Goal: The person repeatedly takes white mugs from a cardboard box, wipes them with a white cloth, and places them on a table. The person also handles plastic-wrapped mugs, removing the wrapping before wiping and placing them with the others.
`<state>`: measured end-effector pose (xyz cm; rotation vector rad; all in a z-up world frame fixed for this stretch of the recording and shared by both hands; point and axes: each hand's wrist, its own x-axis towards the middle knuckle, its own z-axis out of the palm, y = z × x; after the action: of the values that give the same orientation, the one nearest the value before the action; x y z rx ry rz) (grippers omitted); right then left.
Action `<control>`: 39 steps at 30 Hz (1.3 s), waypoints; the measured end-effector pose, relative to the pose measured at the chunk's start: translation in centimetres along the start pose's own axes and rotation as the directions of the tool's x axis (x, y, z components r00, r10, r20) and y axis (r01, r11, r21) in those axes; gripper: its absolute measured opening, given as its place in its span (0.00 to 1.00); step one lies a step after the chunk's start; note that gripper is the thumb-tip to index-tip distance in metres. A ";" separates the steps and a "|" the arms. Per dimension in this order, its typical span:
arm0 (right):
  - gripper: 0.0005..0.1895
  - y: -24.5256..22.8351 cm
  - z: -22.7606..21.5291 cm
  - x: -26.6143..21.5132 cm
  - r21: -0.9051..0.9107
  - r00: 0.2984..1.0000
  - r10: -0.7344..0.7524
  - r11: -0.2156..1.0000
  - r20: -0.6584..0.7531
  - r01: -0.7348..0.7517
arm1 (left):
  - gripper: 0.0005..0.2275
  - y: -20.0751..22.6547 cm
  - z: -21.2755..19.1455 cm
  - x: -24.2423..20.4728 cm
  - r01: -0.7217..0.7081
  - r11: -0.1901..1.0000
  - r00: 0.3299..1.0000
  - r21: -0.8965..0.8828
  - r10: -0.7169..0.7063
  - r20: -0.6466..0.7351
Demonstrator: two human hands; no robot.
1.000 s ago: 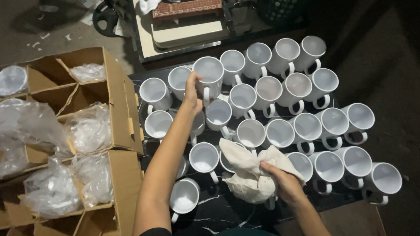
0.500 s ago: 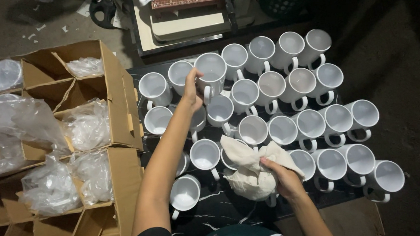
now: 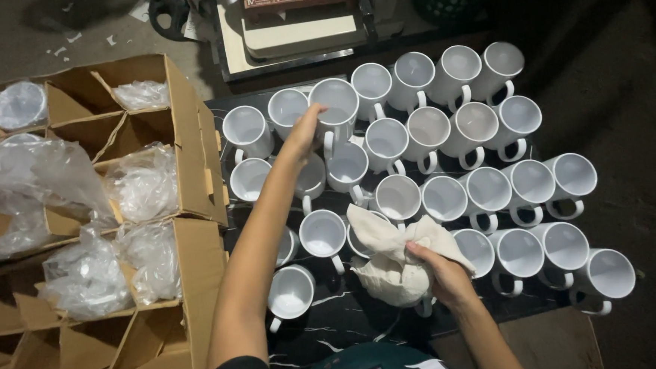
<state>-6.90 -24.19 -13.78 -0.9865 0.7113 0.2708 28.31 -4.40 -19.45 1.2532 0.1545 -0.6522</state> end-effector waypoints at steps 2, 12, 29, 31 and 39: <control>0.23 0.1 0.0 -0.3 0.038 0.997 -0.022 0.999 0.074 0.019 | 0.31 -2.4 -1.8 2.2 -0.269 0.790 0.855 0.551 0.459 -0.241; 0.14 -4.5 8.7 -0.2 -0.311 0.789 -0.479 0.738 0.383 0.599 | 0.16 -7.1 6.0 -28.4 -0.528 0.773 0.818 0.351 0.575 -0.036; 0.09 -11.4 45.2 3.3 -0.163 0.121 -0.114 -0.522 0.986 0.837 | 0.25 -3.7 1.4 -42.8 -0.438 0.636 0.606 0.635 0.731 -0.315; 0.07 -9.3 52.6 7.9 0.016 -0.056 -0.074 -0.459 0.996 0.888 | 0.24 -0.5 -0.3 -45.7 -0.469 0.638 0.613 0.611 0.733 -0.295; 0.15 1.8 67.3 21.0 -0.028 0.106 0.204 -0.356 0.973 0.934 | 0.21 2.8 -8.4 -47.2 -0.409 0.603 0.525 0.684 0.769 -0.365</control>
<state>36.37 30.81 -5.13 -2.2540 -1.5375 0.1516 -6.46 21.27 1.51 1.9045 0.0658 0.4568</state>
